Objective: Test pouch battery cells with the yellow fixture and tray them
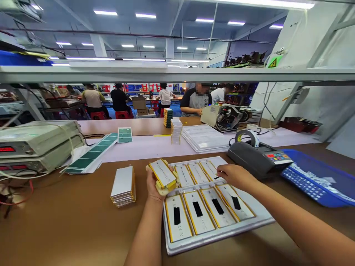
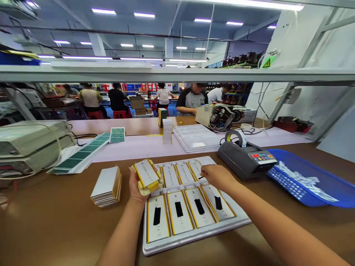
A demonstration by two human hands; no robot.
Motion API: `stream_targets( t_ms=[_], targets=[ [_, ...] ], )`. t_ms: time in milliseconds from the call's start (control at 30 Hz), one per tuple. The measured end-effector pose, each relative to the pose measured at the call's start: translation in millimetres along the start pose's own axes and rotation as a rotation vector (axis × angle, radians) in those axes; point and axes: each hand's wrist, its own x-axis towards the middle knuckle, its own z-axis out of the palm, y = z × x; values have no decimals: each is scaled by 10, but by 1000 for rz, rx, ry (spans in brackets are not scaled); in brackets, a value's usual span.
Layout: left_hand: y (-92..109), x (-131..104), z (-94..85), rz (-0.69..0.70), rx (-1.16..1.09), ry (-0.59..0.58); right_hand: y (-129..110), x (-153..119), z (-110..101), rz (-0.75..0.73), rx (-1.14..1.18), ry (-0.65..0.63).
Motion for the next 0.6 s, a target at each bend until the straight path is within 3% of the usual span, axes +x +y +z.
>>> stream_targets(
  t_ms=[100,200,467,600],
  targets=[
    [-12,49,9,-40,23,96,355,-197,78,39,-64,-68],
    [-14,101,8,-81,43,170,468,-317,99,15,-150,-64],
    [-1,119,1,-78,102,178,220,-335,185,-11,-308,-70],
    [3,137,-37,-85,107,210,267,-269,220,136,-145,-87]
  ],
)
